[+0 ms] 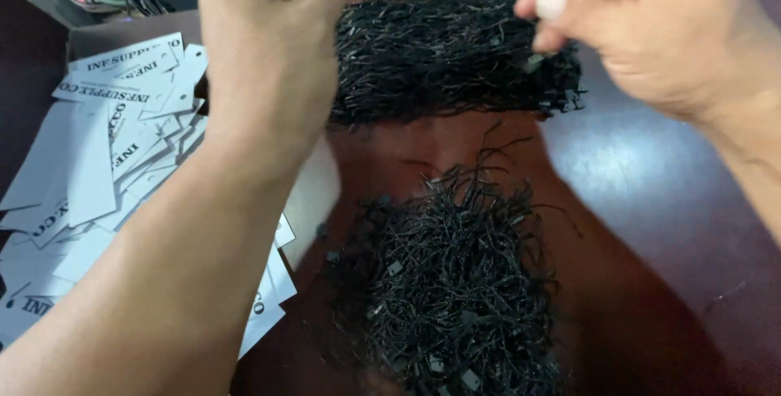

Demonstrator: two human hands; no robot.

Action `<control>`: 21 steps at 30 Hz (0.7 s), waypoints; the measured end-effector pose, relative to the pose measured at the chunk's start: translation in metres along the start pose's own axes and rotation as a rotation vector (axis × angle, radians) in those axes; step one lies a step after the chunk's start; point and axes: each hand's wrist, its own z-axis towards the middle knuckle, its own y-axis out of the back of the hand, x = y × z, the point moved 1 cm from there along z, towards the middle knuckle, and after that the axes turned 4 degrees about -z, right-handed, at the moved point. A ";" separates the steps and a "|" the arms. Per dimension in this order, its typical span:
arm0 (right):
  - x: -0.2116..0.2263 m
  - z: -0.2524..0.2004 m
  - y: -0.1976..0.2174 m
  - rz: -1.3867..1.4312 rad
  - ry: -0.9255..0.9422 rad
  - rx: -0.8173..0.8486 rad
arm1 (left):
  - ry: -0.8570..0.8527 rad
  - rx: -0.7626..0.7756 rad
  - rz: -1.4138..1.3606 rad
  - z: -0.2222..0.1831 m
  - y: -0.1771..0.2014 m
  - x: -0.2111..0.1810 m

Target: Untangling and sorting black string tag fasteners from a tangled pile into a neat stack on a table.

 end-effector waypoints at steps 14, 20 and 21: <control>-0.099 -0.009 0.004 0.041 0.044 -0.266 | 0.219 0.082 0.245 -0.022 0.009 0.014; -0.055 -0.079 -0.021 0.254 -0.225 -0.401 | 0.086 0.101 0.320 -0.088 0.019 -0.003; -0.042 -0.088 -0.023 0.116 -0.294 -0.389 | 0.126 0.102 0.287 -0.096 0.020 -0.005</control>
